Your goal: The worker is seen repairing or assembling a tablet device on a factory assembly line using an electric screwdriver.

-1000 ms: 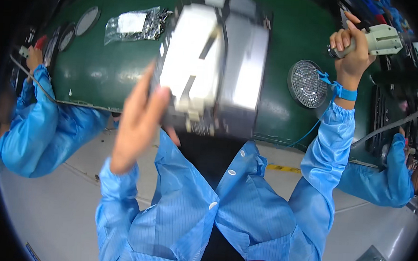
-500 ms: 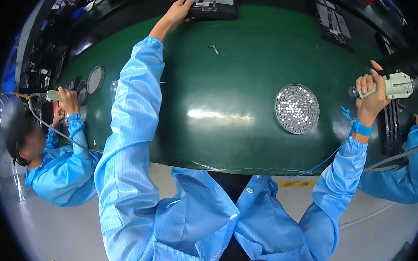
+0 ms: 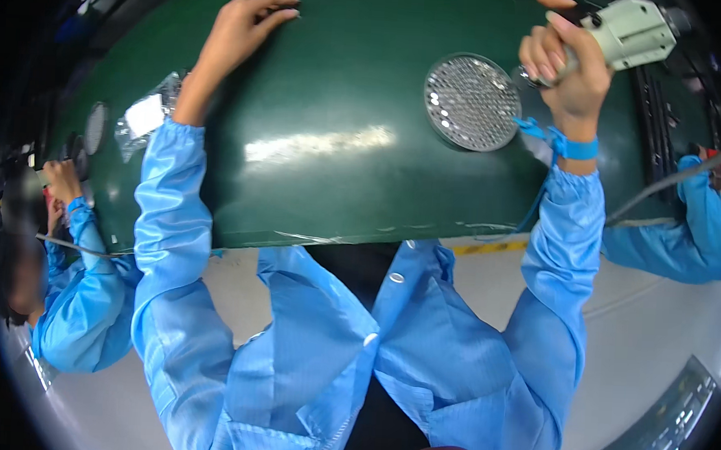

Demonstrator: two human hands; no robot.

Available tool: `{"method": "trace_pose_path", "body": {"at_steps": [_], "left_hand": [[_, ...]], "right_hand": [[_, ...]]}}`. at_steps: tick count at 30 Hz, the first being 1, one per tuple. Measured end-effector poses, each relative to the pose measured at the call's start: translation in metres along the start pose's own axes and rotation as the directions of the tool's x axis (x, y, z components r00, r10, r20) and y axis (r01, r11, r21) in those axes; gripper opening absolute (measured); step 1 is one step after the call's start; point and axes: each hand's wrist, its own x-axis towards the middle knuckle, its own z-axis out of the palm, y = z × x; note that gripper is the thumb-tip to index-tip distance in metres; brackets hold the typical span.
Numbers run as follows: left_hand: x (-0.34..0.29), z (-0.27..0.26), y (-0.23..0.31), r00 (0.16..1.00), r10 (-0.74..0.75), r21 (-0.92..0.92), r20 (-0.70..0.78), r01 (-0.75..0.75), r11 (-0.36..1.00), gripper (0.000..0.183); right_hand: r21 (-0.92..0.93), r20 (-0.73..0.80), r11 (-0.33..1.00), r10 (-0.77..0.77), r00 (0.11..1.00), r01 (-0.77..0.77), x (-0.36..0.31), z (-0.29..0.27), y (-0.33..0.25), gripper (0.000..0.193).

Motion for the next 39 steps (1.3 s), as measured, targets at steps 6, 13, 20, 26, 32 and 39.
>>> {"method": "trace_pose_path", "body": {"at_steps": [6, 13, 20, 26, 32, 39], "left_hand": [[-0.018, 0.0, 0.017, 0.989, -0.12, -0.06, -0.092, 0.115, 0.992, 0.014], [-0.069, -0.031, 0.018, 0.934, -0.209, 0.076, -0.29, 0.241, 0.968, 0.021], [-0.068, -0.022, 0.053, 0.971, -0.053, 0.221, -0.233, 0.106, 0.97, 0.015], [-0.063, -0.022, 0.069, 0.943, -0.182, 0.19, -0.277, 0.239, 0.952, 0.012], [-0.072, -0.014, 0.036, 0.931, -0.026, 0.146, -0.364, 0.084, 0.986, 0.018], [-0.072, -0.016, 0.032, 0.928, 0.052, 0.228, -0.369, 0.036, 0.973, 0.012]], "right_hand": [[-0.131, 0.062, 0.99, 0.066, 0.996, -0.057, -0.01, 0.016, 0.003, 0.043], [-0.135, 0.169, 0.991, 0.032, 0.985, -0.009, -0.024, 0.034, 0.019, 0.036], [0.02, 0.064, 0.999, 0.04, 0.997, -0.041, -0.031, 0.044, 0.023, 0.027], [-0.029, 0.233, 0.999, -0.007, 0.972, 0.014, -0.029, 0.034, 0.028, 0.042], [-0.005, 0.218, 1.0, 0.014, 0.976, -0.014, -0.032, 0.036, 0.026, 0.04], [-0.017, 0.271, 1.0, 0.006, 0.963, -0.001, -0.032, 0.038, 0.028, 0.038]]}}
